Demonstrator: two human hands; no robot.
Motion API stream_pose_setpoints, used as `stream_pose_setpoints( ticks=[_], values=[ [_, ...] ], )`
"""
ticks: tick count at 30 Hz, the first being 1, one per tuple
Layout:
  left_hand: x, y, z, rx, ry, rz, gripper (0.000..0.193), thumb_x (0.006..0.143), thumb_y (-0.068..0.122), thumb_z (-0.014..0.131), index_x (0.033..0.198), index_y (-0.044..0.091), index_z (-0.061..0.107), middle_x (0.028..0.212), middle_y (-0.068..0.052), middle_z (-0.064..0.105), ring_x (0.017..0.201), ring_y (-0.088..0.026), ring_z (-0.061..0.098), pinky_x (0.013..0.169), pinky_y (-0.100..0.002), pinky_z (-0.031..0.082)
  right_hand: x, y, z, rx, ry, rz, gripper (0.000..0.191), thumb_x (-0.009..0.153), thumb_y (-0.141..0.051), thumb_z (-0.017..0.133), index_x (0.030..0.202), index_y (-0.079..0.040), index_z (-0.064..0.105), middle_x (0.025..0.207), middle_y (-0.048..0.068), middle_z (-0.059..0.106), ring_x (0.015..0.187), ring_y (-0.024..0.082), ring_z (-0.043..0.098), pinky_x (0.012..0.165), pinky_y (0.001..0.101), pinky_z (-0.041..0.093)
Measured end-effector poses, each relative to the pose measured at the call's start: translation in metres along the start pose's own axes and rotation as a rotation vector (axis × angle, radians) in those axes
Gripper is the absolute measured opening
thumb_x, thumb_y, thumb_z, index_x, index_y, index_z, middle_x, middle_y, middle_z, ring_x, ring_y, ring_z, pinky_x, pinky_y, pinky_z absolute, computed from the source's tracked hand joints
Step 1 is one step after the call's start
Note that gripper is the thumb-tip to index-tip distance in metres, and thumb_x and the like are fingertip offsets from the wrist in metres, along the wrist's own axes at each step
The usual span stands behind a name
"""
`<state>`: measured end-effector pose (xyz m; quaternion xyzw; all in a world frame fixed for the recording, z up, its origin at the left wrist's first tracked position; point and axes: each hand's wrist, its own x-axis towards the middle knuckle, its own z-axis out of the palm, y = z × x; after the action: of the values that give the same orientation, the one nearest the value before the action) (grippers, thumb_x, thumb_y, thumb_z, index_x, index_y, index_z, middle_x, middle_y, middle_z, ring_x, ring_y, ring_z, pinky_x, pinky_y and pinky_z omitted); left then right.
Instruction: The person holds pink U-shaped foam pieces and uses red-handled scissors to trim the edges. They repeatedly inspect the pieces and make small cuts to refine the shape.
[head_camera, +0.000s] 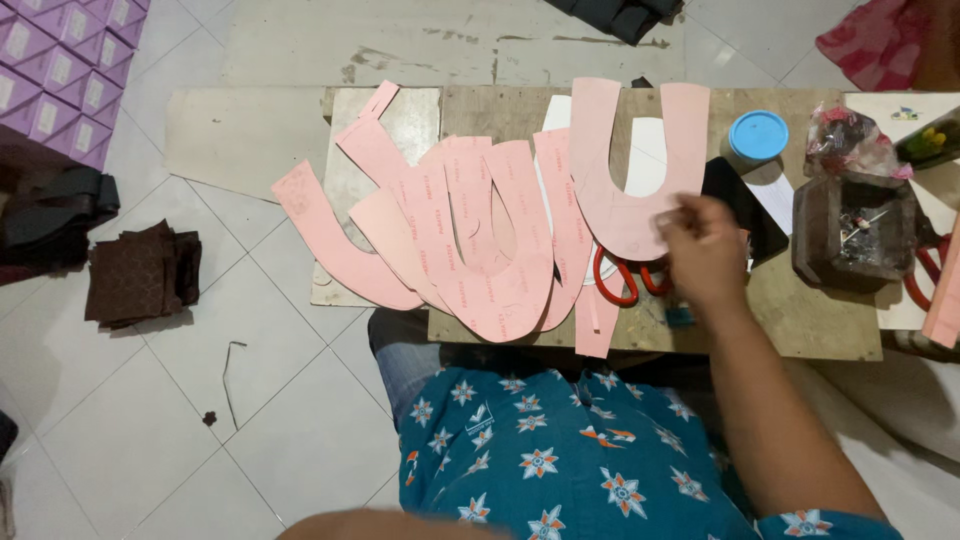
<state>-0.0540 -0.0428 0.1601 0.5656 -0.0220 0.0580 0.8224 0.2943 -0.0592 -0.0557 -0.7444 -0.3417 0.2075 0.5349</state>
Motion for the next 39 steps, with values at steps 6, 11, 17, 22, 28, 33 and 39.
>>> stream_pose_setpoints(
  ticks=[6, 11, 17, 22, 28, 33, 39],
  values=[
    [0.027, -0.067, -0.091, 0.439, 0.968, -0.278, 0.04, 0.085, 0.022, 0.068, 0.122, 0.008, 0.068, 0.121, -0.008, 0.074, 0.107, -0.019, 0.071, 0.09, -0.034, 0.056, -0.025, -0.005, 0.051, -0.038, -0.604, 0.516, 0.03, 0.092, -0.023, 0.068, 0.114, -0.001, 0.068, 0.088, 0.011, 0.077, 0.069, 0.016, 0.072, 0.055, 0.0276, 0.055],
    [0.015, -0.152, -0.154, 0.314, 1.259, -0.304, 0.062, 0.089, 0.023, 0.071, 0.14, -0.001, 0.047, 0.139, -0.021, 0.052, 0.132, -0.025, 0.049, 0.109, -0.04, 0.042, -0.049, -0.012, 0.075, 0.294, -0.573, 0.723, 0.029, 0.091, -0.017, 0.07, 0.111, 0.004, 0.064, 0.084, 0.013, 0.071, 0.064, 0.018, 0.067, 0.05, 0.0291, 0.051],
    [0.01, -0.188, -0.164, -0.027, 1.374, -0.261, 0.069, 0.084, 0.021, 0.07, 0.143, -0.001, 0.042, 0.136, -0.023, 0.052, 0.113, -0.029, 0.059, 0.088, -0.045, 0.057, -0.057, -0.021, 0.081, 0.425, -0.529, 0.663, 0.029, 0.089, -0.012, 0.072, 0.113, 0.002, 0.064, 0.084, 0.006, 0.068, 0.066, 0.013, 0.062, 0.056, 0.0263, 0.052],
    [0.023, -0.177, -0.167, -0.127, 1.339, -0.081, 0.067, 0.085, 0.018, 0.072, 0.14, 0.003, 0.036, 0.134, -0.013, 0.053, 0.112, -0.023, 0.063, 0.091, -0.037, 0.058, -0.046, -0.02, 0.075, 0.484, -0.474, 0.479, 0.021, 0.093, -0.008, 0.068, 0.111, 0.0, 0.064, 0.086, 0.004, 0.068, 0.071, 0.011, 0.064, 0.064, 0.0247, 0.055],
    [0.042, -0.183, -0.166, -0.187, 1.028, -0.124, 0.027, 0.095, 0.014, 0.066, 0.117, -0.001, 0.062, 0.104, -0.008, 0.068, 0.091, -0.017, 0.067, 0.085, -0.03, 0.059, -0.04, -0.014, 0.066, 0.653, -0.386, 0.488, 0.016, 0.094, -0.006, 0.066, 0.109, -0.002, 0.062, 0.085, 0.005, 0.067, 0.071, 0.011, 0.064, 0.062, 0.0251, 0.054],
    [0.055, -0.194, -0.171, -0.186, 1.004, -0.062, 0.017, 0.099, 0.009, 0.063, 0.11, -0.002, 0.066, 0.096, -0.007, 0.07, 0.084, -0.015, 0.067, 0.079, -0.027, 0.058, -0.045, -0.011, 0.059, 0.636, -0.341, 0.549, 0.015, 0.095, -0.009, 0.067, 0.107, -0.002, 0.062, 0.08, 0.007, 0.065, 0.061, 0.013, 0.06, 0.052, 0.027, 0.052],
    [0.053, -0.197, -0.17, -0.207, 1.001, -0.026, 0.02, 0.098, 0.009, 0.063, 0.114, -0.001, 0.067, 0.102, -0.008, 0.072, 0.09, -0.015, 0.068, 0.084, -0.028, 0.057, -0.044, -0.009, 0.06, 0.576, -0.322, 0.55, 0.017, 0.096, -0.009, 0.067, 0.109, 0.0, 0.062, 0.08, 0.008, 0.066, 0.06, 0.013, 0.061, 0.054, 0.0258, 0.054]
  ],
)
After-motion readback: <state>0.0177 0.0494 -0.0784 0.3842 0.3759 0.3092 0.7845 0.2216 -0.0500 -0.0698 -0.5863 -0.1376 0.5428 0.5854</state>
